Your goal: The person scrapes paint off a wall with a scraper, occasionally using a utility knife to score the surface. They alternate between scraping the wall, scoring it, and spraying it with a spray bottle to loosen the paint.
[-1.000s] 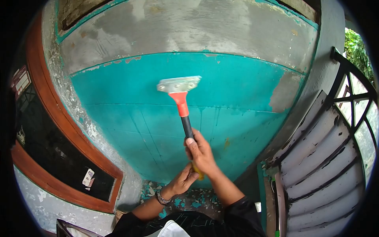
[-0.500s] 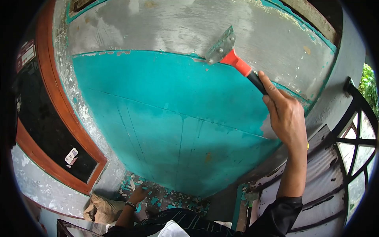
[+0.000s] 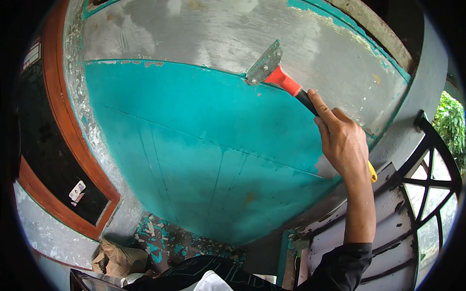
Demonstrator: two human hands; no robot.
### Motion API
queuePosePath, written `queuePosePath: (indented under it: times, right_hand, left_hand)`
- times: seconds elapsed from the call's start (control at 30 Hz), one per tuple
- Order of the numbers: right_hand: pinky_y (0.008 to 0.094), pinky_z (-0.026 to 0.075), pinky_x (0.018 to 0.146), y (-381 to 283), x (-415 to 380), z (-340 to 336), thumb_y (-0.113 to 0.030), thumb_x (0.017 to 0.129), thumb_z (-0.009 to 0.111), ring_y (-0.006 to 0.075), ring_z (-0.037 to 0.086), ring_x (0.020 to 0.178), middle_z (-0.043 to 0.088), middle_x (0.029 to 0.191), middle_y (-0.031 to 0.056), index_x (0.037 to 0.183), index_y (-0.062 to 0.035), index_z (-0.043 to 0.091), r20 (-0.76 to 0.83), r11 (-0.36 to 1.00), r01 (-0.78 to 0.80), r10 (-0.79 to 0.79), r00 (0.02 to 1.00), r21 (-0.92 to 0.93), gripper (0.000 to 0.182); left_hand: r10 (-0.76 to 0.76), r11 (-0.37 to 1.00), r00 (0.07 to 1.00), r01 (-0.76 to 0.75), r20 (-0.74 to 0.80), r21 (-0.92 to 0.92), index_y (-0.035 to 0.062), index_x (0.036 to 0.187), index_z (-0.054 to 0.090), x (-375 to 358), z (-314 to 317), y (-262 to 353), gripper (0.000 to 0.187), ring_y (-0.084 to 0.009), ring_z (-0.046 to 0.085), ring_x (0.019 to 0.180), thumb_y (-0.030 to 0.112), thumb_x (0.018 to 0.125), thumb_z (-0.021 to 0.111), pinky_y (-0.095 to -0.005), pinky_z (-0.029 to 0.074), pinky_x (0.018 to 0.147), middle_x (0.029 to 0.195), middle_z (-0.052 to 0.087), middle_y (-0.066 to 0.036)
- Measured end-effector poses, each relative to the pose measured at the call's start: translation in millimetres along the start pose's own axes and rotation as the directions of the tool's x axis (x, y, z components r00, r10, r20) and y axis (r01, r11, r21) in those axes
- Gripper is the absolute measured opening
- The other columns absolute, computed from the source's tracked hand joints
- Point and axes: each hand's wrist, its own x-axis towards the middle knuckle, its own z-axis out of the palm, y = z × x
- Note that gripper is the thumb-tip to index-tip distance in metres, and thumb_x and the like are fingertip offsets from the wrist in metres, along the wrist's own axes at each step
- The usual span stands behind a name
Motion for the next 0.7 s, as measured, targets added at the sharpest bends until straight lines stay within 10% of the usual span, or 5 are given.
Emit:
queuePosePath:
  times: [0.2, 0.37, 0.5, 0.57, 0.7]
  right_hand:
    - [0.0448, 0.051, 0.067, -23, 18, 16, -0.020, 0.093, 0.058, 0.0335, 0.063, 0.069, 0.060, 0.081, 0.0134, 0.139, -0.0258, 0.050, 0.011, 0.994, 0.091, -0.092, 0.996, 0.059, 0.048]
    - [0.0391, 0.052, 0.072, -14, 16, 3, -0.012, 0.093, 0.055, 0.0355, 0.065, 0.078, 0.065, 0.101, 0.0196, 0.139, -0.0167, 0.050, -0.120, 0.932, 0.203, -0.174, 0.977, 0.301, 0.046]
    - [0.0302, 0.048, 0.063, 17, -39, -22, -0.010, 0.094, 0.054, 0.0173, 0.056, 0.062, 0.062, 0.089, 0.0117, 0.136, -0.0055, 0.050, -0.004, 0.928, -0.059, 0.065, 0.998, 0.367, 0.043]
    - [0.0238, 0.043, 0.056, 27, -64, -25, -0.017, 0.096, 0.056, 0.0096, 0.049, 0.059, 0.057, 0.083, 0.0039, 0.137, -0.0032, 0.047, 0.233, 0.605, -0.340, 0.251, 0.940, 0.720, 0.044]
    - [0.0202, 0.038, 0.054, 54, -88, -23, -0.025, 0.097, 0.057, 0.0048, 0.045, 0.059, 0.054, 0.082, -0.0003, 0.139, -0.0012, 0.044, 0.280, 0.652, -0.276, 0.100, 0.955, 0.706, 0.050]
  left_hand:
    - [-0.078, 0.997, 0.996, 0.079, -0.036, 0.025, -0.0025, 0.123, 0.055, 27, -6, 9, 0.064, -0.0402, 0.057, 0.116, 0.045, 0.082, 0.066, -0.0439, 0.046, 0.097, 0.121, 0.060, -0.026]
    - [-0.043, 0.974, 0.958, -0.023, -0.283, -0.226, -0.0025, 0.123, 0.055, 15, -140, 162, 0.060, -0.0408, 0.058, 0.113, 0.040, 0.083, 0.066, -0.0455, 0.047, 0.095, 0.118, 0.062, -0.025]
    - [0.103, 0.849, 0.853, -0.343, -0.512, -0.401, -0.0011, 0.120, 0.058, -3, -166, 201, 0.043, -0.0356, 0.066, 0.096, 0.026, 0.086, 0.063, -0.0432, 0.051, 0.084, 0.101, 0.068, -0.021]
    - [0.194, 0.754, 0.803, -0.490, -0.564, -0.438, -0.0009, 0.118, 0.059, 4, -170, 201, 0.038, -0.0302, 0.066, 0.086, 0.022, 0.087, 0.063, -0.0402, 0.051, 0.076, 0.092, 0.068, -0.018]
    - [0.298, 0.752, 0.790, -0.540, -0.536, -0.378, -0.0049, 0.118, 0.057, -19, -197, 240, 0.040, -0.0234, 0.065, 0.082, 0.021, 0.089, 0.061, -0.0359, 0.050, 0.076, 0.087, 0.067, -0.013]
